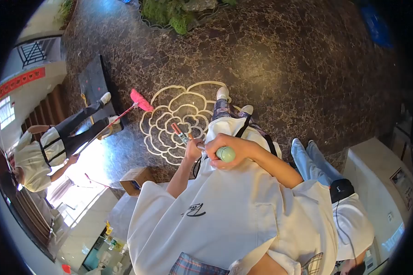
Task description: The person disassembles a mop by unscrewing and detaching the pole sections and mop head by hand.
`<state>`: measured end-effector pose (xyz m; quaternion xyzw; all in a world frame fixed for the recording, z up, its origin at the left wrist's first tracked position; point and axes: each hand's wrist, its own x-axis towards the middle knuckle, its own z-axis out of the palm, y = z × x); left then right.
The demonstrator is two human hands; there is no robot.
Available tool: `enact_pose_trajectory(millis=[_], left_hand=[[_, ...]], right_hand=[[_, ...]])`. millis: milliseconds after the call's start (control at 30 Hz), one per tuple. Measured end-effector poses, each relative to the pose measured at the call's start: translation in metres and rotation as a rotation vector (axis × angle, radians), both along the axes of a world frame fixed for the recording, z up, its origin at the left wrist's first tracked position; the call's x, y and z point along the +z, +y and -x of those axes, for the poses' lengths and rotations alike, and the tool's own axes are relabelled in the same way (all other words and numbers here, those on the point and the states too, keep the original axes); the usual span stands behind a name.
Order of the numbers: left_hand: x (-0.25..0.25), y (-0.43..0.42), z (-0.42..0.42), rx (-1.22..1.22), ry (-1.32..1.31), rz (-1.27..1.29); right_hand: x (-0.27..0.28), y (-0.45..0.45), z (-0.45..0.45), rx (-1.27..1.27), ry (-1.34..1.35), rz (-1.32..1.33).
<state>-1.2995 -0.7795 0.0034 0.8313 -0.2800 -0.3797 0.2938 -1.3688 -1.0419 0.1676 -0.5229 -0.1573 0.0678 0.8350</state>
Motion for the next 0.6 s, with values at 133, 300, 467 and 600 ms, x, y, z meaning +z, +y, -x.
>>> enact_pose_trajectory(millis=[133, 300, 467, 600], left_hand=[[0.011, -0.002, -0.016, 0.117, 0.034, -0.028], [-0.003, 0.01, -0.057, 0.124, 0.054, 0.013], [-0.013, 0.023, -0.095, 0.082, -0.063, 0.028], [-0.039, 0.036, -0.13, 0.101, -0.04, 0.092]], right_hand=[[0.003, 0.011, -0.029, 0.092, -0.012, 0.063], [0.004, 0.027, -0.071, 0.079, -0.033, 0.229], [-0.009, 0.052, -0.103, 0.041, -0.137, 0.283], [-0.01, 0.063, -0.127, 0.104, -0.145, 0.296]])
